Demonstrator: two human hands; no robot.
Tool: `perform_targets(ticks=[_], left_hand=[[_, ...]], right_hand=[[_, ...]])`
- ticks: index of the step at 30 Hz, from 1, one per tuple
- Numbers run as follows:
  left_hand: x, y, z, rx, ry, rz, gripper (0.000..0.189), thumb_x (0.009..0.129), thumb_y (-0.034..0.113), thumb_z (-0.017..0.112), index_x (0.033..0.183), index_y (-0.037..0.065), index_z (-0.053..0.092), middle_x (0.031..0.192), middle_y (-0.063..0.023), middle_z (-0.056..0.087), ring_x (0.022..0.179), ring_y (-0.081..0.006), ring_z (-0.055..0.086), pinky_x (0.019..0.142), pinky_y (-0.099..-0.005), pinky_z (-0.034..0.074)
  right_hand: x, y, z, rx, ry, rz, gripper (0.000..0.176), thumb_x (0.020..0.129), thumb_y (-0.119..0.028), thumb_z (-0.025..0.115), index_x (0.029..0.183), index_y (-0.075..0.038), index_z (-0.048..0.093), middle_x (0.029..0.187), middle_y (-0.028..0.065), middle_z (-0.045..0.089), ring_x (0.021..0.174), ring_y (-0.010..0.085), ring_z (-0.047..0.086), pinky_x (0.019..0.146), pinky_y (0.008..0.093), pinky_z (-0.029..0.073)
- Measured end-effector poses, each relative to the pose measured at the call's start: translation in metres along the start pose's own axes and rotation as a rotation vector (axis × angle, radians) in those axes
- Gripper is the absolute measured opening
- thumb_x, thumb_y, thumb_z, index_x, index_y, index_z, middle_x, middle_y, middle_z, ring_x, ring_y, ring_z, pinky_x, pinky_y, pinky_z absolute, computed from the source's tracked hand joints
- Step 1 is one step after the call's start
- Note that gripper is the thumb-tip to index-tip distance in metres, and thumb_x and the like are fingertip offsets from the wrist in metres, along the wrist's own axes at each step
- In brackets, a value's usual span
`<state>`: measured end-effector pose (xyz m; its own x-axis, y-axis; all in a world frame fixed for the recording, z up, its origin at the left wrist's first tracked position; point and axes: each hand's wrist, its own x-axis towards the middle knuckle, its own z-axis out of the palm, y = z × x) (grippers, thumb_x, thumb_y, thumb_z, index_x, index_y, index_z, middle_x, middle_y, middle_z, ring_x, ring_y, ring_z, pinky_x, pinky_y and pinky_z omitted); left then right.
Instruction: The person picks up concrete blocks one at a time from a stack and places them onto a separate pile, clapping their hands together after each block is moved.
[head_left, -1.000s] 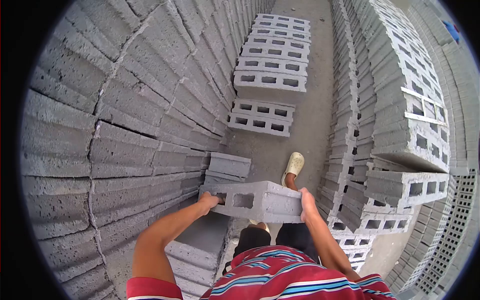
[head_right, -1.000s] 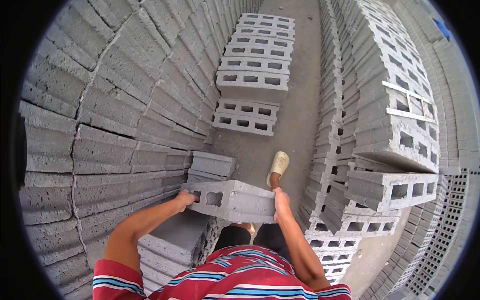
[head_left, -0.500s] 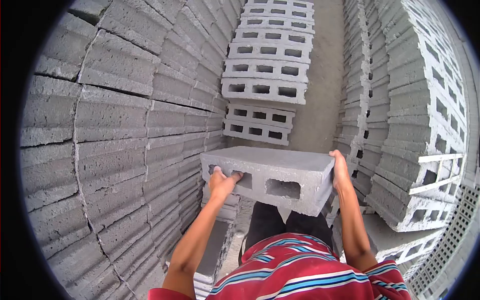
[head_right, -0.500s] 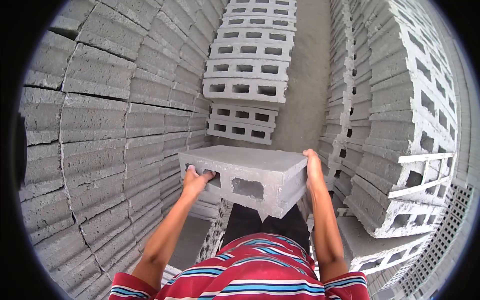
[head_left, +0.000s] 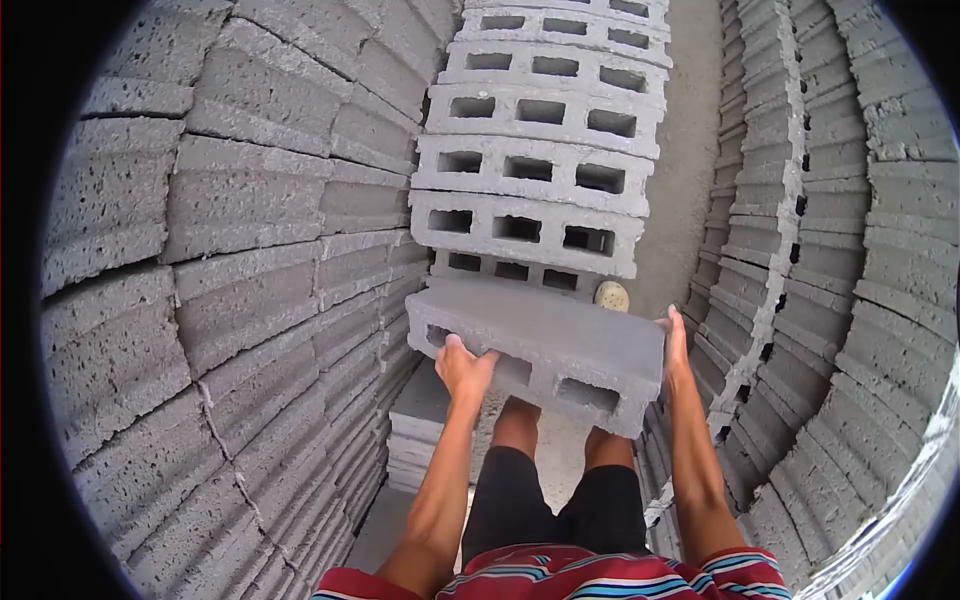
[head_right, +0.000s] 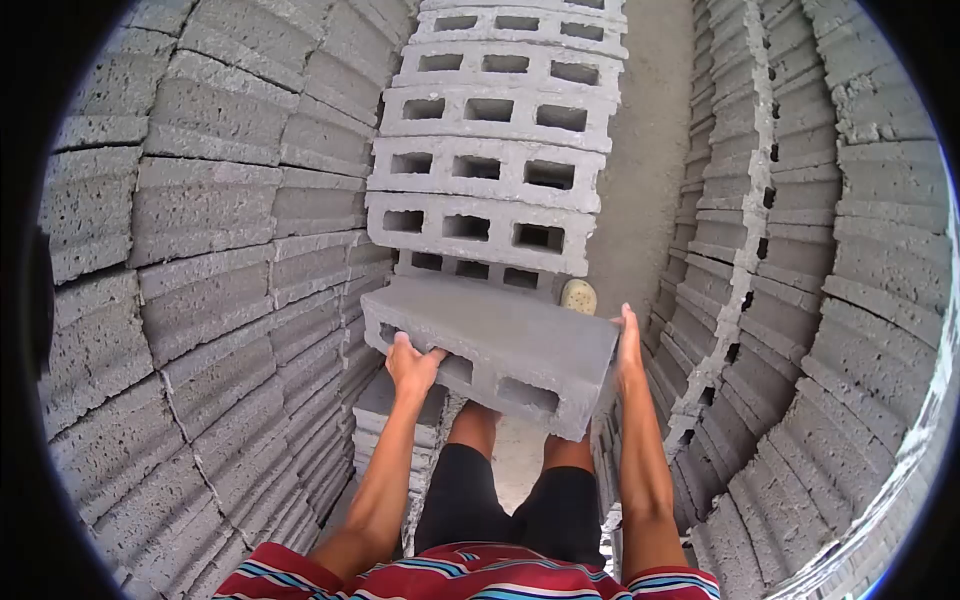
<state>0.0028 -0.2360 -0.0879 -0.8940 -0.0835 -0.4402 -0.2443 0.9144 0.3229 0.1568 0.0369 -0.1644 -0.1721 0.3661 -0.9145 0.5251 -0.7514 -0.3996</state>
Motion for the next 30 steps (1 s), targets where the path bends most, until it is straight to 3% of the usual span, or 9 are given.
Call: perform_targets(ticks=[6, 9, 14, 17, 20, 30], left_hand=[[0.05, 0.002, 0.052, 0.056, -0.033, -0.114, 0.043, 0.054, 0.025, 0.074, 0.075, -0.001, 0.046, 0.076, -0.0198, 0.054, 0.082, -0.0365, 0.052, 0.076, -0.0431, 0.039], [0.057, 0.022, 0.057, 0.095, 0.008, -0.137, 0.042, 0.054, 0.024, 0.074, 0.073, -0.001, 0.046, 0.075, -0.0187, 0.054, 0.082, -0.0364, 0.051, 0.076, -0.0435, 0.038], [0.061, 0.049, 0.058, 0.17, 0.095, -0.104, 0.039, 0.056, 0.023, 0.074, 0.073, 0.001, 0.047, 0.072, -0.0153, 0.053, 0.081, -0.033, 0.049, 0.079, -0.041, 0.035], [0.066, 0.045, 0.066, 0.167, 0.114, -0.093, 0.038, 0.056, 0.021, 0.073, 0.072, 0.001, 0.045, 0.072, -0.0147, 0.053, 0.083, -0.0329, 0.048, 0.079, -0.0421, 0.034], [0.073, 0.052, 0.069, 0.146, 0.127, -0.066, 0.037, 0.056, 0.019, 0.074, 0.071, 0.002, 0.044, 0.074, -0.0155, 0.052, 0.084, -0.0334, 0.046, 0.078, -0.0431, 0.034], [0.096, 0.042, 0.071, 0.136, 0.13, -0.081, 0.038, 0.054, 0.015, 0.075, 0.067, 0.003, 0.041, 0.069, -0.0143, 0.049, 0.08, -0.0323, 0.046, 0.075, -0.0407, 0.035]], right_hand=[[0.094, 0.006, 0.016, -0.074, -0.141, 0.119, 0.079, 0.075, -0.064, 0.039, 0.108, 0.007, 0.048, 0.105, 0.0189, 0.053, 0.093, 0.0269, 0.051, 0.085, 0.0328, 0.038], [0.108, 0.0, 0.024, -0.056, -0.123, 0.057, 0.071, 0.072, -0.066, 0.041, 0.098, -0.002, 0.056, 0.083, 0.0076, 0.057, 0.079, 0.0174, 0.049, 0.072, 0.0319, 0.038], [0.137, 0.01, 0.035, 0.259, -0.136, 0.081, 0.064, 0.076, -0.062, 0.041, 0.085, -0.002, 0.061, 0.076, 0.0085, 0.059, 0.065, 0.0182, 0.054, 0.059, 0.0289, 0.043], [0.169, 0.027, 0.034, 0.25, -0.218, 0.068, 0.071, 0.077, -0.06, 0.042, 0.105, 0.004, 0.052, 0.098, 0.0144, 0.058, 0.083, 0.0241, 0.056, 0.075, 0.0306, 0.044], [0.185, 0.04, 0.052, 0.328, -0.17, -0.045, 0.07, 0.079, -0.059, 0.039, 0.114, 0.001, 0.047, 0.113, 0.0119, 0.051, 0.099, 0.0255, 0.049, 0.083, 0.0354, 0.04], [0.188, 0.044, 0.074, 0.382, -0.116, -0.019, 0.068, 0.079, -0.058, 0.039, 0.114, 0.0, 0.048, 0.113, 0.0115, 0.051, 0.098, 0.0248, 0.049, 0.082, 0.0357, 0.04]])
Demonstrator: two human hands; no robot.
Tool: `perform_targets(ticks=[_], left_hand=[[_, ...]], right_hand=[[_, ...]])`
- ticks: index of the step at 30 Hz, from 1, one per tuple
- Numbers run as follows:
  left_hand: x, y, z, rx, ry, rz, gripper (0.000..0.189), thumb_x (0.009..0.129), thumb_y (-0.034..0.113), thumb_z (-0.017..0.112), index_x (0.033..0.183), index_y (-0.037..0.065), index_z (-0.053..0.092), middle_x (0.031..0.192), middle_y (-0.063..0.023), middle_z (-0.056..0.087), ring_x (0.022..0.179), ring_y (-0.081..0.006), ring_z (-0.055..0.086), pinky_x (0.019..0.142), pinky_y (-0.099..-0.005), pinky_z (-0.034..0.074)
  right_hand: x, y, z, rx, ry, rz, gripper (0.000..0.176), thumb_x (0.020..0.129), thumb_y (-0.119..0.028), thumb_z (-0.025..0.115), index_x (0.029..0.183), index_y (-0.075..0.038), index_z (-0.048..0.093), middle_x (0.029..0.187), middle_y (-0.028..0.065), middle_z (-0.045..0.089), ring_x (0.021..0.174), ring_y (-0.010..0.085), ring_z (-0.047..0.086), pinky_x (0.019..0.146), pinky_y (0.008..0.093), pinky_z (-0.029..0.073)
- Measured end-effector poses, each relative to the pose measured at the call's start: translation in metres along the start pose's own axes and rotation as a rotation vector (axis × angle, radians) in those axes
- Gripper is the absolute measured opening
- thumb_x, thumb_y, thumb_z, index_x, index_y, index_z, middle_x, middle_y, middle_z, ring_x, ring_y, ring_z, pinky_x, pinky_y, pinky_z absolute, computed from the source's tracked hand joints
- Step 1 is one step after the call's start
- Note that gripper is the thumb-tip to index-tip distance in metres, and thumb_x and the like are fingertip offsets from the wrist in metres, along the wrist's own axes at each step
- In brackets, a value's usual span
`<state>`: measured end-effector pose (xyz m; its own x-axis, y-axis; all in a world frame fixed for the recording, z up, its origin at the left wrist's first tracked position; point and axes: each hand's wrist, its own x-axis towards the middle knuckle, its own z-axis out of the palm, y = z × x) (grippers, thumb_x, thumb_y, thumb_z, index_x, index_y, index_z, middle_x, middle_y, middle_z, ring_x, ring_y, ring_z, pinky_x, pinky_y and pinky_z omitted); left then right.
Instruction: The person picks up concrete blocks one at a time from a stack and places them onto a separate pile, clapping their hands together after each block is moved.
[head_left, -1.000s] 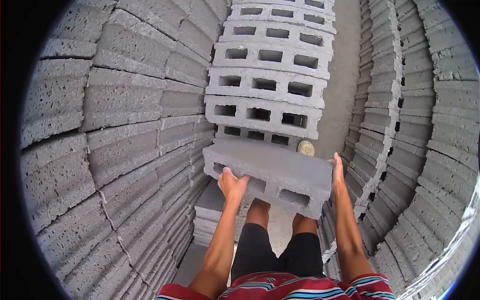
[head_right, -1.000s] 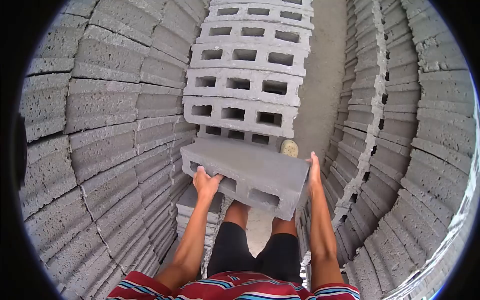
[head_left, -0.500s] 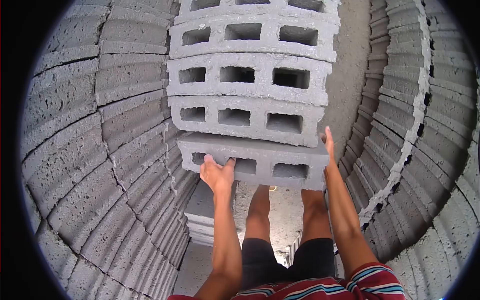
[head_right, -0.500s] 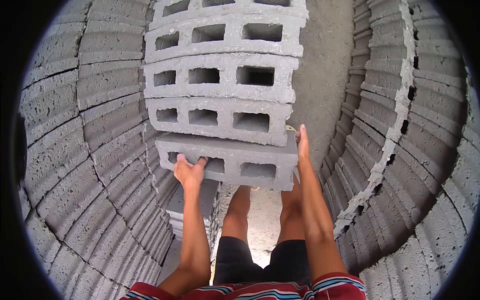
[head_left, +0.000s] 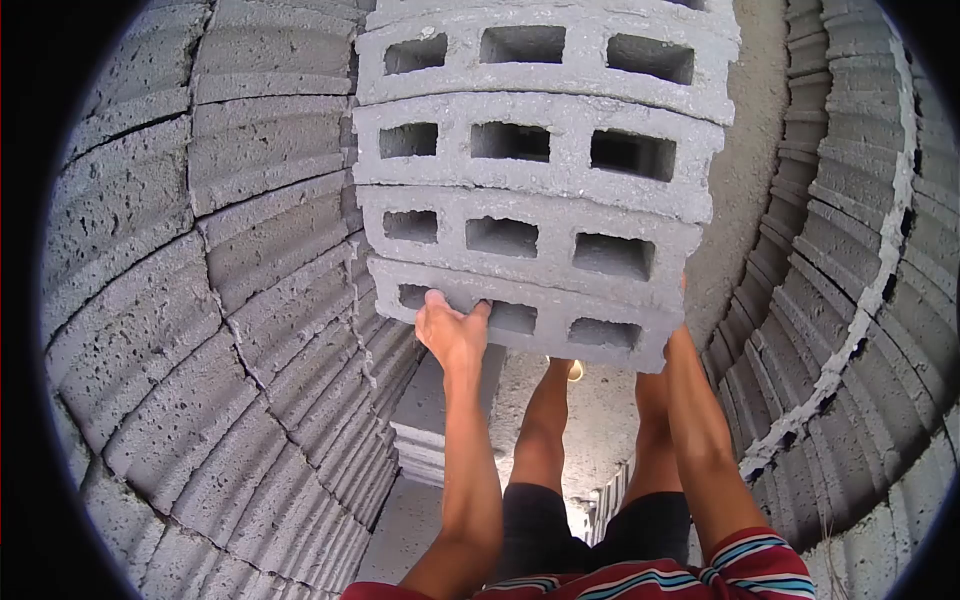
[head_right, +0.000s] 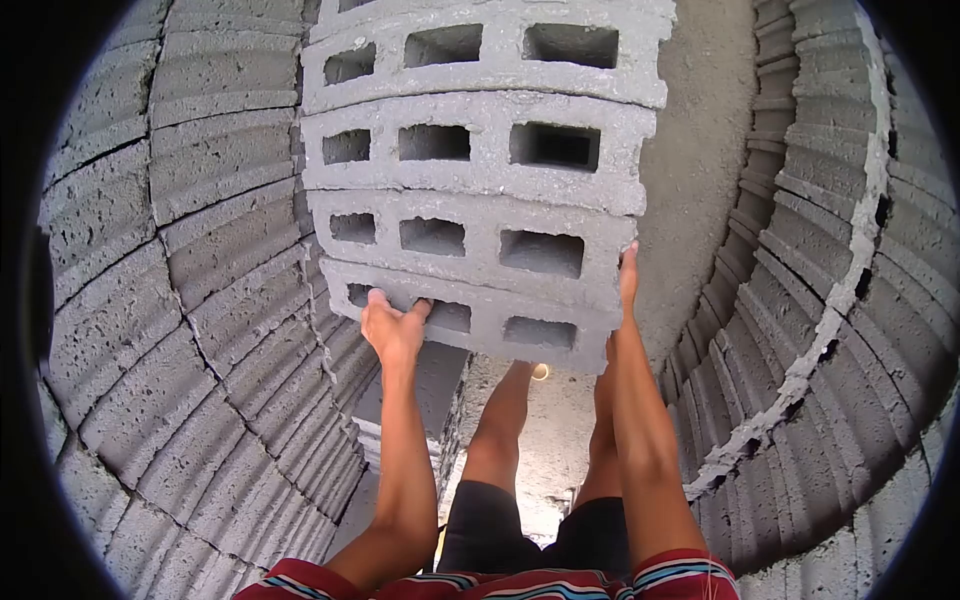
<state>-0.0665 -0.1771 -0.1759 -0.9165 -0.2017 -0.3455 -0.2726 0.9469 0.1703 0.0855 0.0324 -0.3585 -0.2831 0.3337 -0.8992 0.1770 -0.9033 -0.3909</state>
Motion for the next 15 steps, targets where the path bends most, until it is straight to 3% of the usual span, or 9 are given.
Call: perform_targets(ticks=[6, 15], left_hand=[[0.011, -0.002, -0.006, 0.008, -0.092, -0.03, 0.039, 0.054, 0.015, 0.074, 0.071, 0.002, 0.042, 0.073, -0.0161, 0.048, 0.082, -0.0334, 0.045, 0.079, -0.0408, 0.033], [0.004, -0.016, 0.003, 0.089, -0.015, 0.07, 0.041, 0.056, 0.02, 0.073, 0.078, 0.0, 0.045, 0.088, -0.0191, 0.051, 0.096, -0.0335, 0.042, 0.094, -0.0436, 0.021]], right_hand=[[-0.003, 0.008, -0.003, 0.006, 0.041, 0.034, 0.066, 0.08, -0.058, 0.039, 0.114, -0.001, 0.048, 0.113, 0.0114, 0.051, 0.098, 0.0244, 0.049, 0.082, 0.0359, 0.04], [-0.028, 0.018, -0.01, -0.009, 0.08, 0.078, 0.064, 0.08, -0.057, 0.039, 0.114, -0.003, 0.048, 0.113, 0.0111, 0.051, 0.098, 0.0238, 0.049, 0.082, 0.0362, 0.04]])
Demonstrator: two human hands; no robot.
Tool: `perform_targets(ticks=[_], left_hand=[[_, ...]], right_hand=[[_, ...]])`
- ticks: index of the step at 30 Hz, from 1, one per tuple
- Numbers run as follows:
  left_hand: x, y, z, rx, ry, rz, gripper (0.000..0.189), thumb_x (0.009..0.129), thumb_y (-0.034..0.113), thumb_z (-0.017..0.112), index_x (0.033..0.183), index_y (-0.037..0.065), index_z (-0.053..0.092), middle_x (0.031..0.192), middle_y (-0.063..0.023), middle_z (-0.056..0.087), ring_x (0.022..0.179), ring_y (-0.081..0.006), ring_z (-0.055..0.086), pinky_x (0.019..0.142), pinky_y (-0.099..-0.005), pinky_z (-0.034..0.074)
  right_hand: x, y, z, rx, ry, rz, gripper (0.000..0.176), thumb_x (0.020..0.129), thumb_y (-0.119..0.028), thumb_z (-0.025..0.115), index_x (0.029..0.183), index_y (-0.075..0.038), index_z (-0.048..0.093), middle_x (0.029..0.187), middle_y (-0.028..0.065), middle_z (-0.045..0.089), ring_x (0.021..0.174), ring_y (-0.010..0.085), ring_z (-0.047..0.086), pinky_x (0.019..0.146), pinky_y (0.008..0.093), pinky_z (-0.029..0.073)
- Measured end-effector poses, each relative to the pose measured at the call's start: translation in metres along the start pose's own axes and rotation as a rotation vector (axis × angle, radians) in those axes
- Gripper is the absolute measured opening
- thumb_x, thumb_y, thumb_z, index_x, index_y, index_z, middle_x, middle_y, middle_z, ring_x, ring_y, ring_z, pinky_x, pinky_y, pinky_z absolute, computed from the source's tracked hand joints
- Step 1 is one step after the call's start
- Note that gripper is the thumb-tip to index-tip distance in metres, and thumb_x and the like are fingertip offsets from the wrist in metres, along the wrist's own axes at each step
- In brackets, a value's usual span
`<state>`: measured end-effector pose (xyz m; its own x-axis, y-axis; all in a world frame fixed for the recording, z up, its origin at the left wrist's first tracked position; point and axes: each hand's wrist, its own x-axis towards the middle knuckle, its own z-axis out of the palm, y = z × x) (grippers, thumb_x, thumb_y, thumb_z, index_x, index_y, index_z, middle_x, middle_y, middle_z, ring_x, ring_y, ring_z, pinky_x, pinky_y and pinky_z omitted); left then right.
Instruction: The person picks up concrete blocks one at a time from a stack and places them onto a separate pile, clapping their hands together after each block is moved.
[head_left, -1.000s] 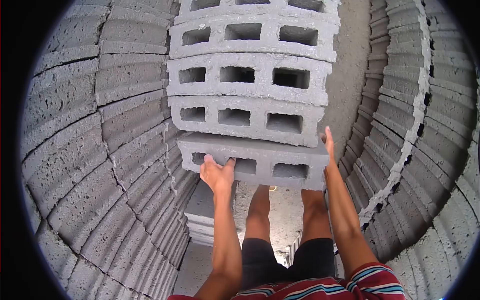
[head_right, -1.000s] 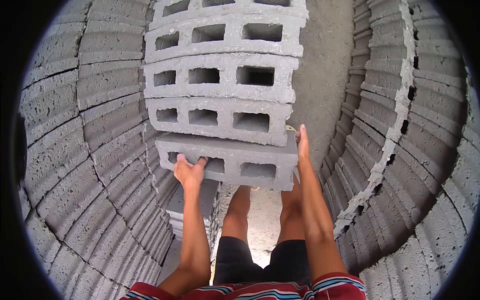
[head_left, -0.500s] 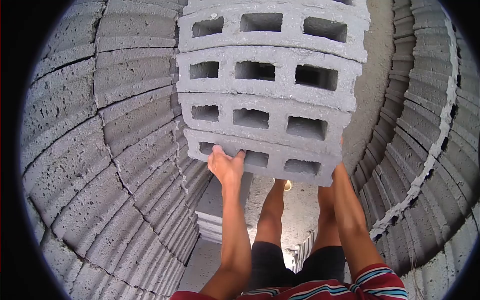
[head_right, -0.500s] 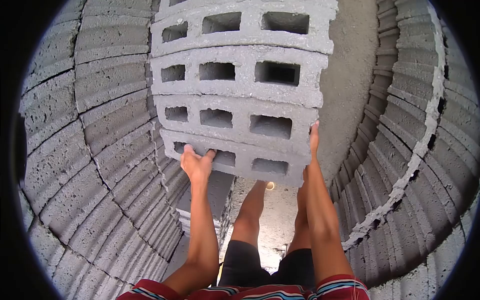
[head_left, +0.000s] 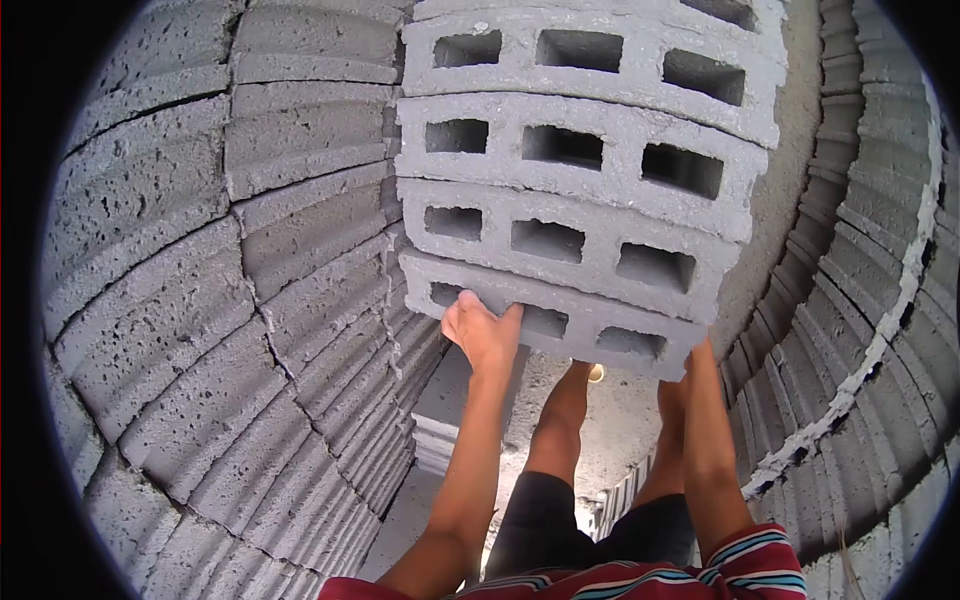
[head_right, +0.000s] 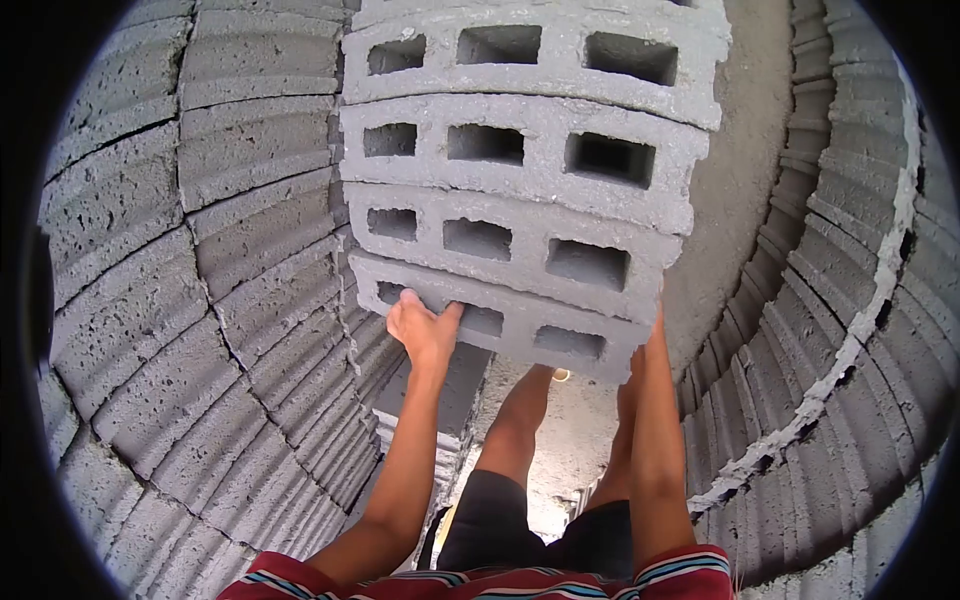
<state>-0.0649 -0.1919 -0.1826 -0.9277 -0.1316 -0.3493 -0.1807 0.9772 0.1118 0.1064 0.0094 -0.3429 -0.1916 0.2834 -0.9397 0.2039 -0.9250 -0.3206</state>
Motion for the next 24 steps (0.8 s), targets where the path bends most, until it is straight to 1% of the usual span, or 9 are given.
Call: perform_targets(ticks=[1, 4, 5, 8, 11, 17, 20, 21, 24], left_hand=[[-0.002, 0.001, 0.001, 0.002, 0.019, 0.026, 0.044, 0.055, 0.021, 0.073, 0.082, -0.002, 0.046, 0.091, -0.0196, 0.051, 0.101, -0.0322, 0.042, 0.099, -0.0455, 0.015], [0.001, -0.01, 0.014, 0.032, 0.033, 0.048, 0.044, 0.056, 0.021, 0.073, 0.083, -0.003, 0.047, 0.093, -0.0199, 0.051, 0.103, -0.0309, 0.042, 0.101, -0.0465, 0.01], [0.003, -0.011, 0.015, 0.017, 0.044, 0.056, 0.038, 0.056, 0.019, 0.072, 0.077, -0.002, 0.048, 0.083, -0.0171, 0.053, 0.1, -0.0308, 0.043, 0.101, -0.0462, 0.01], [0.002, -0.001, 0.003, -0.042, -0.055, -0.009, 0.033, 0.056, 0.019, 0.072, 0.07, 0.001, 0.048, 0.071, -0.0132, 0.053, 0.097, -0.0297, 0.045, 0.101, -0.0459, 0.011], [0.007, 0.003, 0.001, -0.058, -0.033, -0.012, 0.032, 0.055, 0.019, 0.073, 0.065, 0.002, 0.047, 0.064, -0.0104, 0.052, 0.094, -0.0286, 0.046, 0.102, -0.0453, 0.011], [0.013, 0.001, -0.004, -0.026, -0.066, -0.045, 0.034, 0.055, 0.02, 0.073, 0.066, 0.003, 0.047, 0.064, -0.009, 0.052, 0.093, -0.0274, 0.046, 0.101, -0.0443, 0.01], [0.012, -0.006, 0.004, -0.004, 0.001, -0.012, 0.034, 0.055, 0.021, 0.073, 0.068, 0.003, 0.047, 0.065, -0.0092, 0.052, 0.094, -0.0273, 0.045, 0.101, -0.0451, 0.01], [0.012, -0.001, 0.0, -0.037, -0.021, -0.016, 0.036, 0.056, 0.023, 0.072, 0.069, 0.003, 0.046, 0.071, -0.0112, 0.053, 0.095, -0.0277, 0.044, 0.1, -0.0461, 0.009], [0.011, -0.01, 0.011, -0.01, 0.057, 0.056, 0.038, 0.057, 0.024, 0.072, 0.076, 0.001, 0.048, 0.082, -0.0138, 0.054, 0.098, -0.0285, 0.042, 0.1, -0.047, 0.009]], right_hand=[[-0.006, 0.003, -0.003, -0.001, 0.004, 0.003, 0.064, 0.08, -0.057, 0.04, 0.114, -0.003, 0.048, 0.113, 0.011, 0.051, 0.098, 0.0237, 0.049, 0.082, 0.0362, 0.04], [-0.026, 0.01, -0.012, 0.0, 0.016, 0.02, 0.063, 0.08, -0.057, 0.04, 0.114, -0.003, 0.048, 0.113, 0.0109, 0.051, 0.098, 0.0235, 0.05, 0.082, 0.0363, 0.04], [-0.034, 0.013, -0.016, 0.002, 0.025, 0.029, 0.063, 0.08, -0.057, 0.04, 0.114, -0.004, 0.048, 0.113, 0.0109, 0.051, 0.098, 0.0234, 0.05, 0.082, 0.0363, 0.04], [-0.056, 0.018, -0.024, 0.001, 0.046, 0.042, 0.062, 0.081, -0.056, 0.04, 0.114, -0.004, 0.048, 0.113, 0.0108, 0.051, 0.098, 0.0232, 0.05, 0.081, 0.0364, 0.04], [-0.069, 0.021, -0.027, 0.001, 0.055, 0.05, 0.062, 0.081, -0.056, 0.04, 0.114, -0.005, 0.048, 0.113, 0.0107, 0.051, 0.097, 0.023, 0.05, 0.081, 0.0365, 0.04], [-0.059, 0.016, -0.02, -0.002, 0.054, 0.033, 0.06, 0.081, -0.056, 0.04, 0.114, -0.006, 0.048, 0.113, 0.0105, 0.051, 0.097, 0.0226, 0.05, 0.081, 0.0367, 0.04], [-0.044, 0.01, -0.008, 0.001, 0.057, 0.014, 0.06, 0.081, -0.055, 0.04, 0.113, -0.006, 0.049, 0.113, 0.0104, 0.051, 0.097, 0.0224, 0.05, 0.081, 0.0368, 0.04], [-0.035, 0.01, -0.007, -0.002, 0.061, 0.009, 0.059, 0.081, -0.055, 0.04, 0.113, -0.006, 0.049, 0.113, 0.0104, 0.051, 0.097, 0.0224, 0.05, 0.081, 0.0368, 0.04], [-0.015, 0.008, 0.008, -0.003, 0.076, -0.013, 0.059, 0.081, -0.055, 0.04, 0.113, -0.007, 0.049, 0.113, 0.0103, 0.051, 0.097, 0.0221, 0.05, 0.081, 0.0369, 0.04]])
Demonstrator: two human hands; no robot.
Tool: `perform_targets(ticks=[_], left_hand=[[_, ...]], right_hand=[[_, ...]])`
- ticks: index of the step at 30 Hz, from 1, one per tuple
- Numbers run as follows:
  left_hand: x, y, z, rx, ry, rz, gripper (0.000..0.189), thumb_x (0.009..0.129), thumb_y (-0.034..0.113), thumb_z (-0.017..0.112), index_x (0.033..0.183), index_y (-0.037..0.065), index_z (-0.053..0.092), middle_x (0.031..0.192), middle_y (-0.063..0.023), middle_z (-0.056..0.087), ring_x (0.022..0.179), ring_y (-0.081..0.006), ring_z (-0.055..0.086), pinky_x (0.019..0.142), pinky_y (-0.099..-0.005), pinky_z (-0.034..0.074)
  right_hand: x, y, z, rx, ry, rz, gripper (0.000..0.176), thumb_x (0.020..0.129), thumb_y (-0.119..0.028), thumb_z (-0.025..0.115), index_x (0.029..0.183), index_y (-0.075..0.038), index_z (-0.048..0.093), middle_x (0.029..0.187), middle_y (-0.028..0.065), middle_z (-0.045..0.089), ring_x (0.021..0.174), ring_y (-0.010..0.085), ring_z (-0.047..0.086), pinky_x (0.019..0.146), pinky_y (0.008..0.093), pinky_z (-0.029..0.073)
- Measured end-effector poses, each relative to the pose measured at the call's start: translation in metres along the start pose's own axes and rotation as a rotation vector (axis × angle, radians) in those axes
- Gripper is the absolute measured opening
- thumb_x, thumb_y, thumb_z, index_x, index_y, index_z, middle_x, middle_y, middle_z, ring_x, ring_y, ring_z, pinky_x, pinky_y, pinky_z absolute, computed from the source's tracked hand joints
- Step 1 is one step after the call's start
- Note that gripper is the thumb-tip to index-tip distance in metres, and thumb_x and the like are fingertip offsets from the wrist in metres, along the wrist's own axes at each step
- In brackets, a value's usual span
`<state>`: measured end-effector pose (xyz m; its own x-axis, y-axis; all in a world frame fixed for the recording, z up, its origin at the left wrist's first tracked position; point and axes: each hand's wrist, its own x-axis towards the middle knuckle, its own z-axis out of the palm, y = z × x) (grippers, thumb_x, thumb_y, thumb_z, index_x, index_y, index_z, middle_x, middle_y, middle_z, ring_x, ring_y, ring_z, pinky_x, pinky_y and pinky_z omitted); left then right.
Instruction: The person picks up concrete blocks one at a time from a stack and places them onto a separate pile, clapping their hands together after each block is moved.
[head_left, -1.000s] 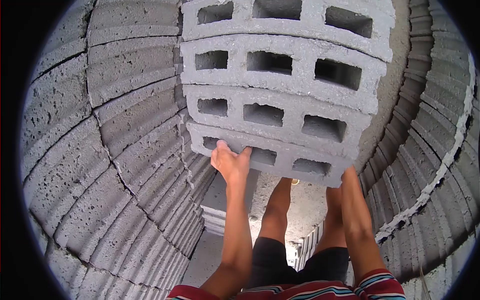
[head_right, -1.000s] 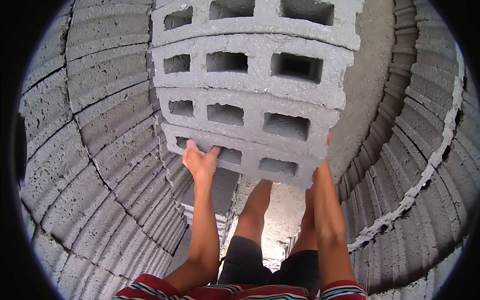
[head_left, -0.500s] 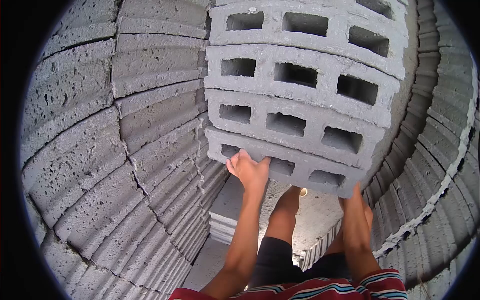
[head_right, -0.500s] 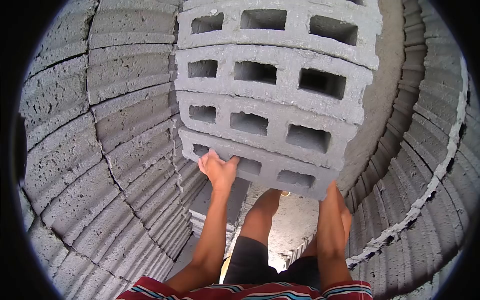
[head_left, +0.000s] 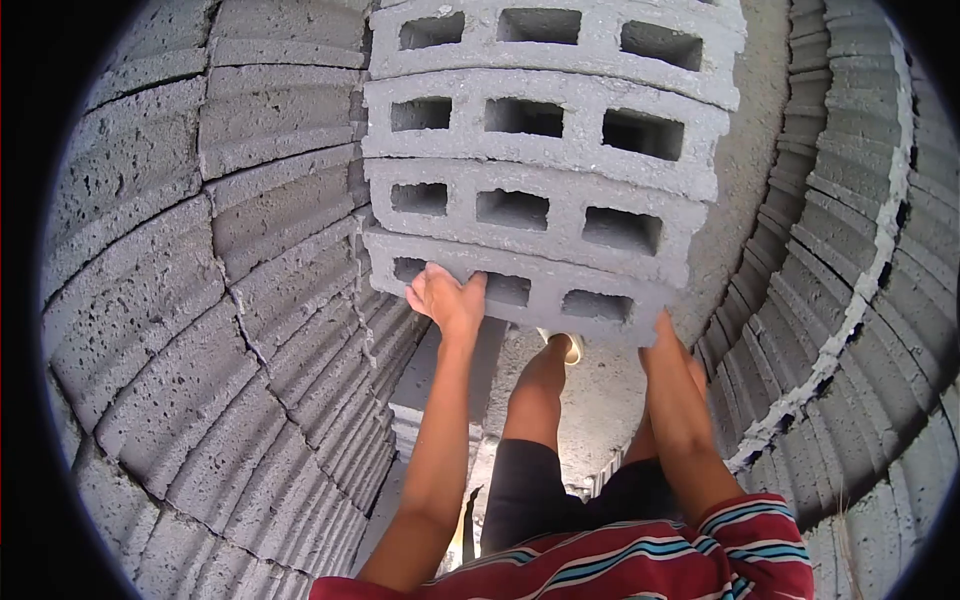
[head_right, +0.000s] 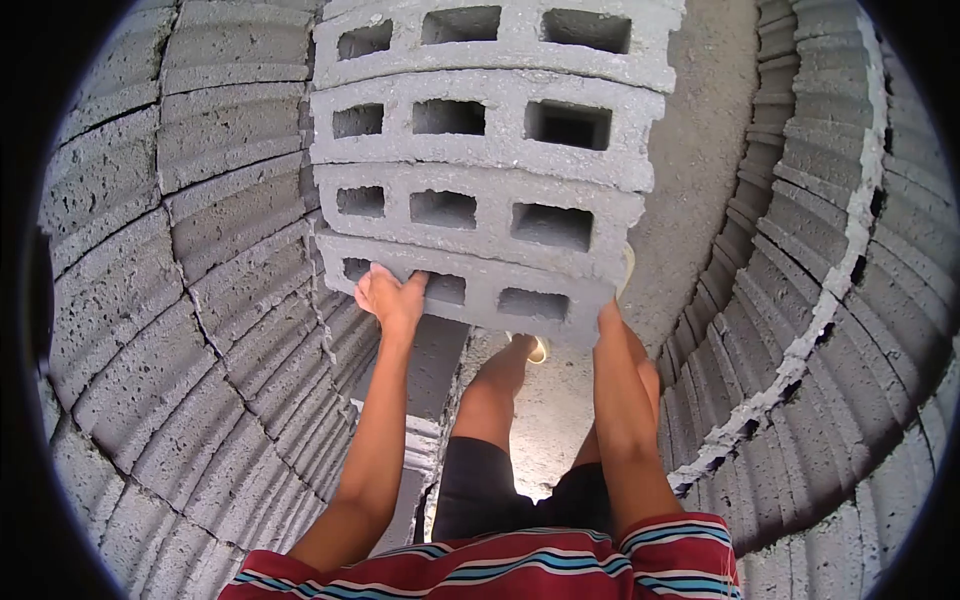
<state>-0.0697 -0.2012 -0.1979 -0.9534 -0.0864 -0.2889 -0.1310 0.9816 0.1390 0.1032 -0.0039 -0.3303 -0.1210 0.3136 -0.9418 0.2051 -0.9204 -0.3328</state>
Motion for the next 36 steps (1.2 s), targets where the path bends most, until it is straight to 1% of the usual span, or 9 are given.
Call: perform_targets(ticks=[8, 10, 16, 20, 23, 26, 30, 34, 36], left_hand=[[-0.011, -0.013, -0.013, 0.118, -0.247, 0.005, 0.064, 0.064, 0.04, 0.066, 0.104, -0.007, 0.045, 0.111, -0.0189, 0.049, 0.115, -0.0304, 0.034, 0.101, -0.0474, 0.008], [-0.006, -0.013, -0.017, 0.12, -0.299, 0.008, 0.064, 0.065, 0.041, 0.065, 0.104, -0.006, 0.046, 0.112, -0.0181, 0.048, 0.116, -0.0298, 0.033, 0.101, -0.0476, 0.008], [-0.019, -0.028, -0.027, 0.132, -0.095, 0.206, 0.062, 0.066, 0.043, 0.063, 0.109, 0.001, 0.049, 0.115, -0.0142, 0.048, 0.113, -0.0298, 0.036, 0.098, -0.0456, 0.016], [-0.044, -0.046, -0.045, -0.168, -0.042, 0.058, 0.062, 0.066, 0.041, 0.065, 0.112, 0.004, 0.047, 0.116, -0.0135, 0.047, 0.114, -0.0295, 0.036, 0.099, -0.0444, 0.017], [-0.065, -0.065, -0.054, -0.335, -0.094, -0.193, 0.057, 0.068, 0.04, 0.065, 0.11, 0.004, 0.048, 0.117, -0.0144, 0.047, 0.115, -0.0292, 0.037, 0.098, -0.0428, 0.021], [-0.07, -0.105, -0.014, -1.05, -0.298, -0.461, 0.059, 0.072, 0.041, 0.063, 0.115, 0.005, 0.045, 0.12, -0.0167, 0.046, 0.116, -0.0274, 0.037, 0.097, -0.0409, 0.022], [-0.053, -0.09, -0.025, -1.42, -0.56, -0.774, 0.097, 0.066, 0.06, 0.059, 0.136, 0.01, 0.015, 0.136, -0.0161, 0.025, 0.121, -0.0327, 0.03, 0.098, -0.048, 0.017], [-0.018, -0.079, 0.005, -1.626, -0.587, -0.685, 0.11, 0.061, 0.064, 0.06, 0.137, 0.012, 0.001, 0.14, -0.0138, 0.014, 0.124, -0.0356, 0.022, 0.098, -0.0525, 0.011], [-0.015, -0.073, 0.018, -1.673, -0.458, -0.712, 0.098, 0.062, 0.056, 0.065, 0.132, 0.009, 0.016, 0.134, -0.0133, 0.024, 0.12, -0.033, 0.028, 0.095, -0.0532, 0.018]], right_hand=[[-0.031, -0.018, -0.008, -0.112, 0.098, 0.058, 0.057, 0.082, -0.054, 0.04, 0.113, -0.008, 0.049, 0.113, 0.01, 0.052, 0.097, 0.0216, 0.05, 0.08, 0.0372, 0.04], [-0.034, -0.015, -0.021, -0.149, 0.035, 0.115, 0.061, 0.082, -0.057, 0.036, 0.122, -0.011, 0.042, 0.126, 0.0095, 0.041, 0.113, 0.0284, 0.038, 0.092, 0.0451, 0.029], [-0.104, -0.012, -0.029, -0.275, -0.165, 0.073, 0.072, 0.083, -0.058, 0.03, 0.135, -0.01, 0.019, 0.138, 0.0144, 0.022, 0.121, 0.0353, 0.027, 0.091, 0.0469, 0.026], [-0.132, -0.007, -0.034, -0.178, -0.145, 0.087, 0.072, 0.082, -0.056, 0.036, 0.133, -0.007, 0.024, 0.137, 0.0176, 0.024, 0.119, 0.0374, 0.032, 0.094, 0.0458, 0.026], [-0.127, -0.004, -0.041, -0.221, -0.077, 0.043, 0.079, 0.078, -0.058, 0.043, 0.133, -0.005, 0.023, 0.132, 0.0157, 0.032, 0.104, 0.0296, 0.044, 0.069, 0.0339, 0.039], [-0.142, -0.018, -0.025, -0.376, -0.047, -0.159, 0.085, 0.074, -0.059, 0.049, 0.131, -0.001, 0.025, 0.131, 0.017, 0.034, 0.107, 0.0275, 0.042, 0.075, 0.0369, 0.039], [-0.149, -0.035, -0.001, -0.746, -0.168, -0.384, 0.083, 0.067, -0.048, 0.065, 0.126, 0.001, 0.033, 0.123, 0.0155, 0.043, 0.106, 0.0228, 0.044, 0.085, 0.0359, 0.037], [-0.138, -0.043, 0.02, -0.815, -0.315, -0.447, 0.066, 0.062, -0.035, 0.075, 0.11, 0.002, 0.049, 0.103, 0.0103, 0.056, 0.092, 0.0192, 0.053, 0.082, 0.0304, 0.04], [-0.131, -0.046, 0.018, -0.901, -0.343, -0.498, 0.062, 0.061, -0.036, 0.075, 0.105, 0.001, 0.053, 0.097, 0.0095, 0.058, 0.086, 0.019, 0.055, 0.078, 0.0297, 0.042]])
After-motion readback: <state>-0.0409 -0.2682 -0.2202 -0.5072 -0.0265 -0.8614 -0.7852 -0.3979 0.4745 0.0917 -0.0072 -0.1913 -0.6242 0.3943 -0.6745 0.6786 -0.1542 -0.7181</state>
